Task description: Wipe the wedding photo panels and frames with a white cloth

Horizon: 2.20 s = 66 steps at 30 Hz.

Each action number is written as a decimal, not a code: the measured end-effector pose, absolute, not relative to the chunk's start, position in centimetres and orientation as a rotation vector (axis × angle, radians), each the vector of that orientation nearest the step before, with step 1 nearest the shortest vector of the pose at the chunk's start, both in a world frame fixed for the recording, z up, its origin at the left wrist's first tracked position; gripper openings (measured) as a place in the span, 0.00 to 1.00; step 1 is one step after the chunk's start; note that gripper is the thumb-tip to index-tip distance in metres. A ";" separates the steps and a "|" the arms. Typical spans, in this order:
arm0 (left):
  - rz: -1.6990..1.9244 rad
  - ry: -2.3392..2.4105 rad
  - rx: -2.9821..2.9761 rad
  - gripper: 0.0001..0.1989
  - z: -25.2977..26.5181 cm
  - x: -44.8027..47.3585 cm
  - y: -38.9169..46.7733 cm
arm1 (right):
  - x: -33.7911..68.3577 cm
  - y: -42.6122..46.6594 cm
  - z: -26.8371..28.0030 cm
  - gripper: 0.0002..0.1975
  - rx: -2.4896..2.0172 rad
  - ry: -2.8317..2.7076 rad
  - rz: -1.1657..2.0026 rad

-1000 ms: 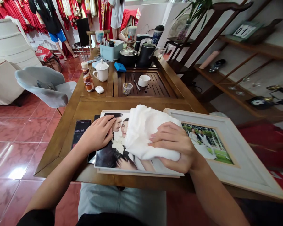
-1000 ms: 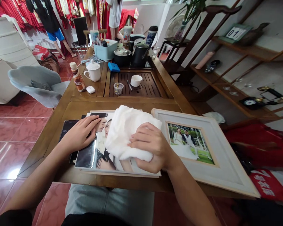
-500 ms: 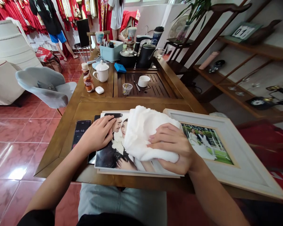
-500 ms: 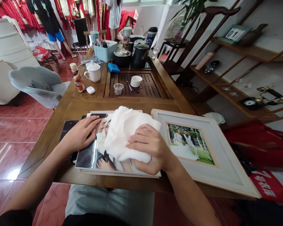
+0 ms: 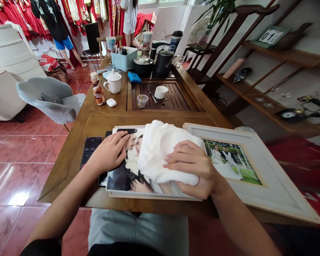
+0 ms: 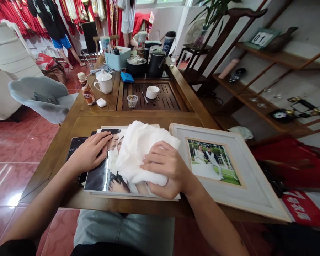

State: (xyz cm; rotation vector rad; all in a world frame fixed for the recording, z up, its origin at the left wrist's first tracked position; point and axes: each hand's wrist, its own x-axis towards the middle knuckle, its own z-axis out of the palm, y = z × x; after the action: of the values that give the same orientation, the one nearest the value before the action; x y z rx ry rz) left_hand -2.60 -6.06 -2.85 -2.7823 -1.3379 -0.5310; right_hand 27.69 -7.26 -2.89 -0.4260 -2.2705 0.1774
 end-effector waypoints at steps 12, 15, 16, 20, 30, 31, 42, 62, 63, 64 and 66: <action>-0.504 -1.339 -2.784 0.22 -2.8 -2.7 -6.1 | 27.8 -7.0 -2.6 0.12 -0.466 -2.281 0.099; -0.500 -1.343 -2.774 0.22 -2.8 -2.7 -6.1 | 27.3 -7.4 -2.6 0.12 -0.400 -2.282 0.179; -0.499 -1.337 -2.772 0.22 -2.8 -2.7 -6.1 | 27.2 -7.4 -2.6 0.12 -0.377 -2.286 0.211; -0.502 -1.307 -2.763 0.22 -2.8 -2.6 -6.1 | 27.8 -7.1 -2.5 0.13 -0.405 -2.294 0.186; -0.508 -1.313 -2.767 0.22 -2.8 -2.7 -6.1 | 27.0 -7.6 -2.3 0.13 -0.344 -2.285 0.246; -0.510 -1.314 -2.767 0.22 -2.8 -2.7 -6.1 | 27.1 -7.6 -2.3 0.13 -0.345 -2.291 0.244; -0.516 -1.318 -2.786 0.22 -2.9 -2.7 -6.1 | 27.7 -7.5 -2.3 0.13 -0.376 -2.306 0.242; -0.495 -1.328 -2.778 0.22 -2.8 -2.7 -6.1 | 28.4 -7.2 -1.9 0.11 -0.469 -2.314 0.077; -0.501 -1.329 -2.780 0.22 -2.8 -2.7 -6.1 | 28.3 -7.3 -2.0 0.11 -0.446 -2.311 0.104; -0.507 -1.329 -2.783 0.22 -2.8 -2.7 -6.1 | 28.2 -7.4 -2.0 0.12 -0.420 -2.310 0.137; -0.512 -1.332 -2.791 0.22 -2.8 -2.8 -6.2 | 28.2 -7.5 -2.0 0.13 -0.385 -2.318 0.190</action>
State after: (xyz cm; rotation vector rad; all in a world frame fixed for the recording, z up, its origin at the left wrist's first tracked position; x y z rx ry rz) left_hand -2.75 -6.16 -2.83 -2.7905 -1.3317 -0.5124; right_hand 28.17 -7.48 -2.04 -0.3849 -2.3183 0.1904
